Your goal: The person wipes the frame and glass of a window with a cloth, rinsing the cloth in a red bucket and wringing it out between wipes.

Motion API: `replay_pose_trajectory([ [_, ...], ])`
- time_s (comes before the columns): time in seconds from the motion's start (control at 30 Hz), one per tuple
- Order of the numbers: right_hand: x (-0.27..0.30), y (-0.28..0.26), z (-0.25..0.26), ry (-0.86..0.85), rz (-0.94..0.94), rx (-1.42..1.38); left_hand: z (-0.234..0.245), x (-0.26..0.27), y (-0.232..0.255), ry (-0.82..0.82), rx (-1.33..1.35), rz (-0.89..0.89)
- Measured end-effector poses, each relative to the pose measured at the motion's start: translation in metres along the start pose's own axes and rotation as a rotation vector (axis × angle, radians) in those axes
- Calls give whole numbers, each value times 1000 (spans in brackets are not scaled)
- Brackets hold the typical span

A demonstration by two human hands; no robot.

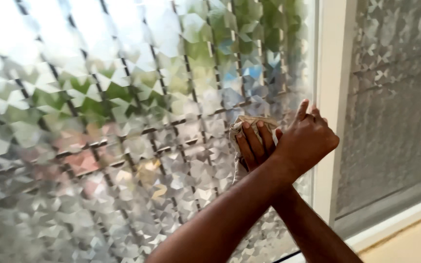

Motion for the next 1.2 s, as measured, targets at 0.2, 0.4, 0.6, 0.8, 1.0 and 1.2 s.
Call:
replay_pose_trajectory([
  [0.2, 16, 28, 8, -9, -19, 38, -45, -28, 30, 26, -111, -41],
  [0.4, 28, 55, 1, 16, 1, -22, -38, -31, 32, 5, -195, -56],
  [0.6, 35, 108, -37, -287, -449, -194, -8, -11, -2, -56, 170, 98],
  [0.8, 8, 95, 19, 105, -153, -73, 18, 38, -91, 31, -29, -83],
  [1.0, -33, 67, 19, 337, -556, -150, 77, 63, -154, -110, -139, -79],
  [1.2, -54, -68, 17, 309, -155, -348, 132, 77, -194, 6, -165, 115],
])
Point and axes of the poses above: each hand's wrist, its own x-axis away from the middle knuckle, its own z-axis out of the back of the hand, y = z × x, the point moved 7 cm from there along -x, towards the middle knuckle, and after that the axes turned 3 degrees about x, right-handed, at the moved point
